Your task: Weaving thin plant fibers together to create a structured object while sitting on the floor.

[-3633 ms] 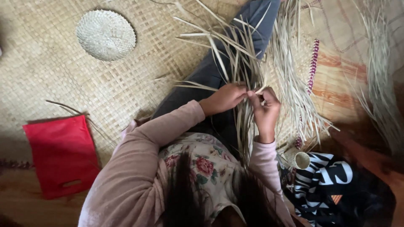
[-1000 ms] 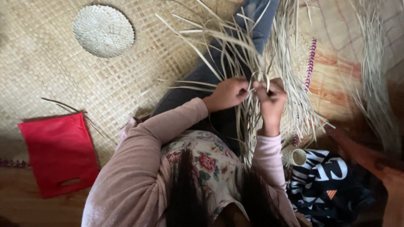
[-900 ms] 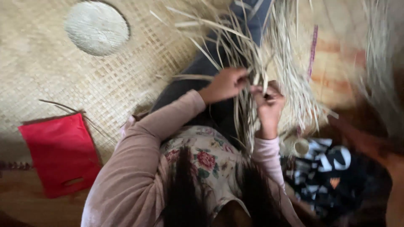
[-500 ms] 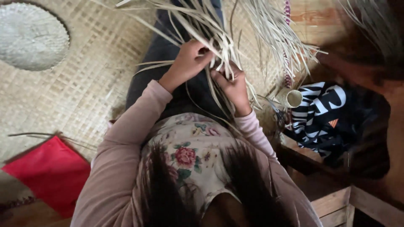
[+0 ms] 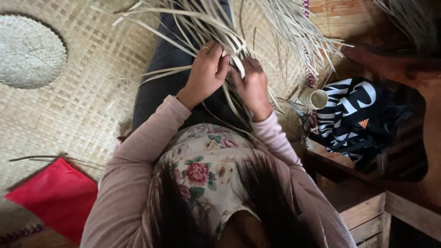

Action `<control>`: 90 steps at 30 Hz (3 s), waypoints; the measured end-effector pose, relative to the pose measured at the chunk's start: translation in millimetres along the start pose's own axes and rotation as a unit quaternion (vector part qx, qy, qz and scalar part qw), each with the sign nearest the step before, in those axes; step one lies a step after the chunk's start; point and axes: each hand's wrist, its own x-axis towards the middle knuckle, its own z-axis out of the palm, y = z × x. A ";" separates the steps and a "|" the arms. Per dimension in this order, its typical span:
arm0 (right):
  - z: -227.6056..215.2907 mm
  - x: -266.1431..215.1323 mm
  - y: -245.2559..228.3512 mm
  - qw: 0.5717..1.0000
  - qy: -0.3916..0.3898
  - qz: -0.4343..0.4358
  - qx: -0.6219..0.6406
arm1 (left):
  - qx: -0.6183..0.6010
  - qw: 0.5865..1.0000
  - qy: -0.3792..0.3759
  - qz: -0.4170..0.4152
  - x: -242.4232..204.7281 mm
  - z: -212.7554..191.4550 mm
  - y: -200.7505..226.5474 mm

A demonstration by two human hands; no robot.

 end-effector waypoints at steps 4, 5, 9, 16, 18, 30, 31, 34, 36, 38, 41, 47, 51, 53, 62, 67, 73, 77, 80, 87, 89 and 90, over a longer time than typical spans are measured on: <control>-6.0 1.4 -9.9 1.000 0.018 0.005 0.020 | 0.018 1.000 0.005 -0.008 0.5 -3.1 6.2; -9.6 2.4 -11.7 0.992 0.010 0.025 0.119 | 0.028 1.000 0.006 -0.005 0.7 -3.6 7.0; -26.6 9.3 -18.2 0.932 -0.046 0.117 0.341 | 0.037 0.998 -0.034 0.043 3.1 -7.8 8.8; -47.8 39.7 -9.0 0.854 -0.107 0.114 0.496 | 0.002 0.997 -0.068 0.023 -2.1 -3.8 -13.4; -84.9 52.5 -10.3 0.707 -0.118 0.090 0.692 | -0.047 0.996 -0.072 -0.024 -1.3 -5.1 -9.6; -94.4 41.8 70.4 0.955 0.088 0.109 -0.263 | -0.094 0.991 -0.032 -0.089 3.2 -7.9 -17.3; -86.5 33.7 53.6 0.956 0.082 0.108 -0.260 | -0.091 0.991 -0.032 -0.095 3.3 -6.6 -23.6; -52.0 12.2 15.4 0.993 0.103 -0.054 0.006 | -0.029 0.992 -0.081 -0.095 2.1 -8.7 -36.2; -20.6 13.8 8.5 0.984 0.028 -0.108 0.139 | -0.073 0.978 -0.130 -0.146 12.9 -15.5 -33.2; -26.2 15.3 -6.7 0.982 0.038 -0.087 0.164 | -0.061 0.978 -0.143 -0.141 11.9 -13.3 -42.5; -22.0 14.3 -16.7 0.977 0.044 -0.091 0.186 | -0.060 0.975 -0.159 -0.140 8.7 -12.1 -54.5; 4.0 10.1 4.1 0.989 0.073 -0.088 0.098 | -0.093 0.965 -0.184 -0.163 11.6 -13.9 -52.9; 4.8 9.9 -1.7 0.989 0.043 -0.090 0.106 | -0.188 0.910 -0.217 -0.300 19.7 -22.8 -30.3; 0.1 12.8 -4.2 0.987 0.047 -0.078 0.132 | -0.209 0.896 -0.244 -0.307 25.7 -32.2 -21.6; -0.7 11.4 -7.9 0.984 0.081 -0.074 0.143 | -0.180 0.952 -0.216 -0.124 13.4 -46.1 -18.8; 2.4 8.8 -3.6 0.977 0.104 -0.065 0.177 | -0.144 0.957 -0.248 -0.033 14.7 -47.0 -29.1; 12.1 1.3 -5.5 0.972 0.118 -0.016 0.204 | 0.162 0.981 -0.081 0.066 14.7 -38.4 -11.8; 18.6 0.8 -3.6 0.964 0.155 -0.037 0.214 | 0.083 0.994 -0.066 -0.036 -5.9 -28.4 -0.1; 37.0 -9.7 5.8 0.957 0.170 -0.060 0.228 | 0.097 0.987 -0.087 -0.092 -15.1 -23.8 2.8; 30.9 -11.4 -7.9 0.960 0.172 -0.058 0.212 | 0.068 0.984 -0.163 -0.036 -6.4 -17.8 -18.9; 35.2 -14.7 4.0 0.959 0.208 -0.043 0.189 | 0.076 0.981 -0.175 -0.037 -4.7 -22.9 -16.4; 37.4 -16.4 9.4 0.956 0.242 -0.029 0.165 | 0.084 0.978 -0.186 -0.038 -4.2 -26.1 -14.9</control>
